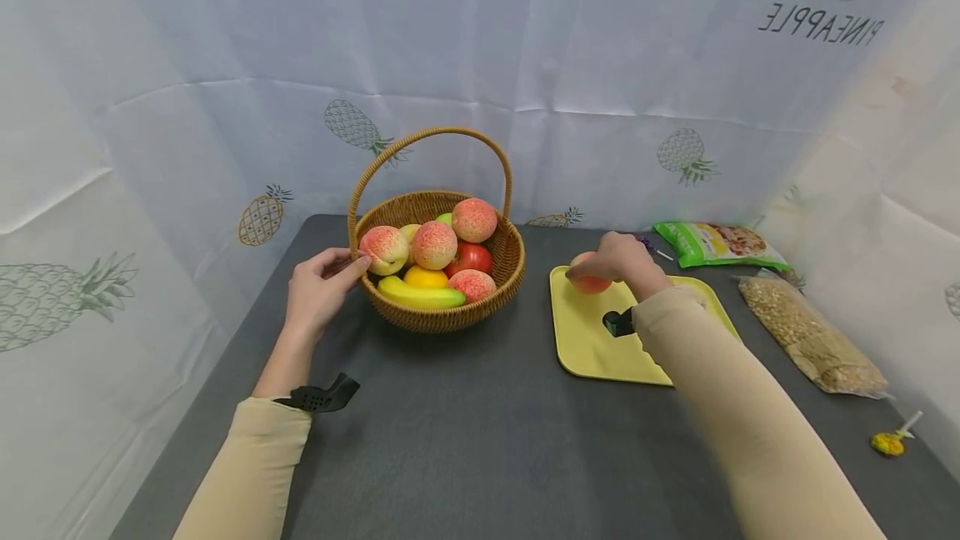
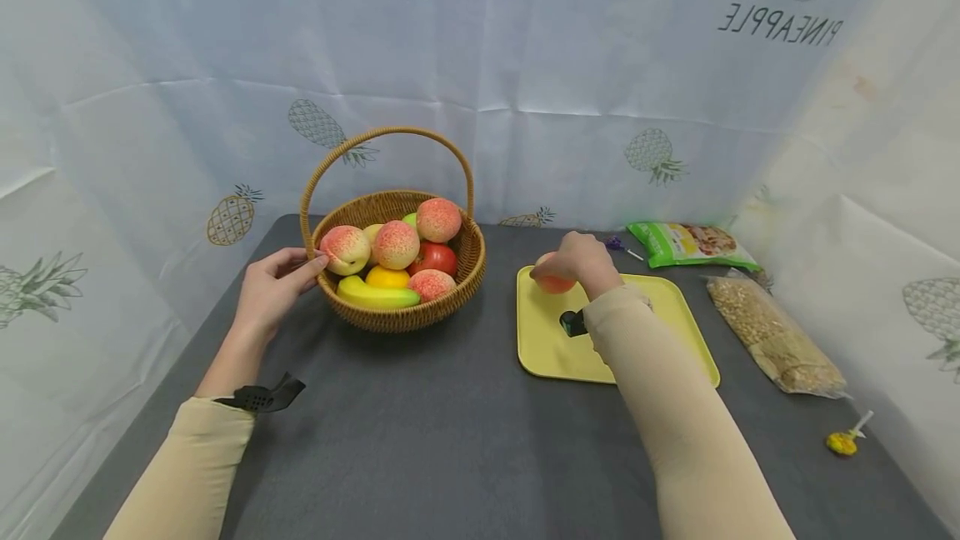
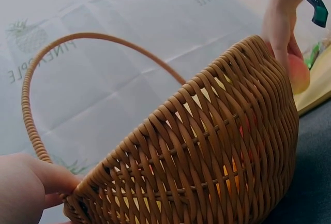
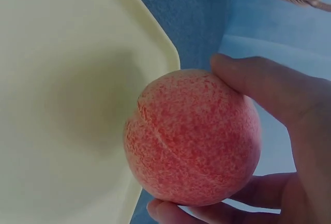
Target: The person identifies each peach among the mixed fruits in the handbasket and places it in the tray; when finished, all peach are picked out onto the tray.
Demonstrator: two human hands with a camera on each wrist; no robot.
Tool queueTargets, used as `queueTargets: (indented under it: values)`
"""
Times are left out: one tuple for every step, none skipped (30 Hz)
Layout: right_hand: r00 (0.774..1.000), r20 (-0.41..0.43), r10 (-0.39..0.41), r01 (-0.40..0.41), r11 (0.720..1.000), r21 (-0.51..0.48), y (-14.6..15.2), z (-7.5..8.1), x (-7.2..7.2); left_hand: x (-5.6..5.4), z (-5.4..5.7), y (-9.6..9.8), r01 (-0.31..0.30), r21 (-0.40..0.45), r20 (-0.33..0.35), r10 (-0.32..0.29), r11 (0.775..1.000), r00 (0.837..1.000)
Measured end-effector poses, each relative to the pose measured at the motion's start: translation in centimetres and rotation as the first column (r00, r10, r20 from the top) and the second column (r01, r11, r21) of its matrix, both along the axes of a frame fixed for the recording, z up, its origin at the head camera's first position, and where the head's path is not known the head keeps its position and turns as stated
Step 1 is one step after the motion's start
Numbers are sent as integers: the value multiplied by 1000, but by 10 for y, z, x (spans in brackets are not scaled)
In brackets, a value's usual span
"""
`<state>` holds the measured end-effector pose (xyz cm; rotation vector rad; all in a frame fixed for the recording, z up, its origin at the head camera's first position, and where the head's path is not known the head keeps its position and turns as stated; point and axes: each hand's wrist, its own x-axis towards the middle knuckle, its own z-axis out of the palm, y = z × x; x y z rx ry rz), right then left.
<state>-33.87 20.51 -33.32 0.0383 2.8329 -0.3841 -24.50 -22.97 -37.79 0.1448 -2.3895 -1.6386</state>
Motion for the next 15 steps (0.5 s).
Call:
queueTargets:
  values:
    - [1000, 3, -7, 7, 1000, -3, -3, -1, 0, 0, 0, 0, 0, 0, 1, 0, 1000, 1000]
    - [1000, 5, -14, 14, 1000, -3, -5, -2, 0, 0, -1, -1, 0, -4, 1, 0, 1000, 1000]
    - [1000, 6, -19, 19, 1000, 0, -7, -3, -1, 0, -1, -1, 1, -4, 1, -1, 1000, 1000]
    - [1000, 7, -27, 27, 1000, 7, -9, -3, -1, 0, -1, -1, 3, -5, 0, -3, 1000, 1000]
    - [999, 10, -32, 32, 999, 12, -11, -3, 0, 0, -1, -1, 3, -8, -1, -3, 1000, 1000]
    - [999, 11, -40, 40, 999, 20, -13, -3, 0, -1, -1, -1, 2, -12, -2, -2, 1000, 1000]
    - [999, 10, -46, 46, 999, 29, -14, -4, 0, -1, -1, -1, 3, -13, -2, -3, 1000, 1000]
    - [998, 7, -54, 54, 998, 38, -16, -4, 0, -2, -1, 0, 3, -14, -3, -3, 1000, 1000]
    - [998, 6, -62, 62, 997, 46, -17, -4, 0, -2, -1, 0, 2, -13, -2, -2, 1000, 1000]
    - [998, 3, -70, 69, 996, 56, -18, -4, 0, -3, -1, 1, 1, -14, -2, -1, 1000, 1000]
    - [997, -2, -73, 73, 995, 66, -19, -5, 0, -3, -1, 1, -3, -14, 0, 3, 1000, 1000]
    - [997, -6, -80, 80, 994, 77, -20, -5, -1, -3, -1, 1, -6, -14, 0, 6, 1000, 1000]
    - [996, -12, -83, 84, 993, 87, -21, -6, -2, -3, -1, 1, -9, -13, 1, 9, 1000, 1000]
    - [996, -17, -86, 88, 991, 98, -22, -7, -2, -3, -1, 1, -15, -14, 2, 15, 1000, 1000]
    - [996, -23, -89, 91, 990, 110, -23, -8, -4, -3, -1, 0, -18, -15, 0, 18, 1000, 1000]
